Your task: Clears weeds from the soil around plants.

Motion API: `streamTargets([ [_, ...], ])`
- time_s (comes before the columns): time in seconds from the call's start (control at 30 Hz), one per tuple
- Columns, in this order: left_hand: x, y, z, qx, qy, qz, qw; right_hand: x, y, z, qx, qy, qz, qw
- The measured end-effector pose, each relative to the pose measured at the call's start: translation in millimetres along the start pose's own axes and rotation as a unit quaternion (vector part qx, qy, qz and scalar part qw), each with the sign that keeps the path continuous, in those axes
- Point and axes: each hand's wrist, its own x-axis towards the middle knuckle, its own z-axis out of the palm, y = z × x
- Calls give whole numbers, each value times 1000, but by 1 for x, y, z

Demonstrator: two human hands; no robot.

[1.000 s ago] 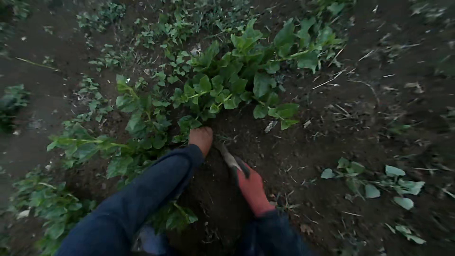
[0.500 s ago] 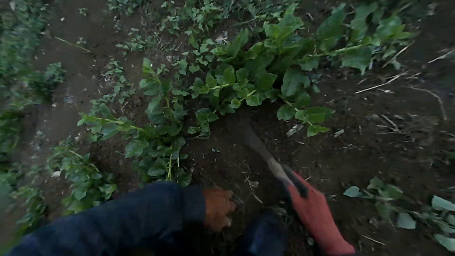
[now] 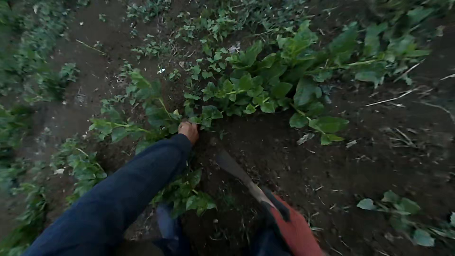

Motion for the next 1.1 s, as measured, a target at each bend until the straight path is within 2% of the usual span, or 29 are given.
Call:
streamTargets([
  [0.13, -6, -49, -5, 39, 49, 51, 997, -32, -12, -15, 81, -21, 88, 993],
  [0.23, -15, -81, -11, 56, 56, 80, 994, -38, 2, -11, 109, -41, 72, 991],
  [0.33, -24, -96, -3, 89, 98, 115, 985, -13, -9, 13, 61, -47, 46, 996],
  [0.4, -27, -96, 1, 119, 103, 135, 978, 24, -27, 49, 12, -27, 14, 999],
  [0.5, -23, -79, 9, 112, 67, 122, 984, 62, -46, 85, 7, -26, -13, 1000],
  [0.57, -22, -66, 8, 46, 64, 88, 993, 52, -47, 84, 6, -17, -14, 1000],
  [0.63, -19, -55, 6, -4, 83, 71, 994, 21, -37, 70, 11, 0, -8, 1000],
  [0.73, -5, -40, 6, 14, 75, 62, 995, -23, -21, 48, 71, 23, 56, 996],
  [0.8, 0, -30, 4, 58, 33, 39, 997, -19, -17, 50, 86, 58, 74, 992],
  [0.87, -1, -23, -2, 82, 12, 15, 996, 19, -35, 66, 49, 82, 47, 994],
  [0.97, -7, -32, -10, 11, 21, 23, 999, 83, -66, 90, 15, 50, -7, 999],
  [1.03, -11, -49, -14, -50, 50, 37, 997, 85, -74, 89, 17, 33, -11, 999],
  [1.1, -14, -71, -15, -100, 81, 37, 991, 66, -65, 78, 10, 34, -4, 999],
])
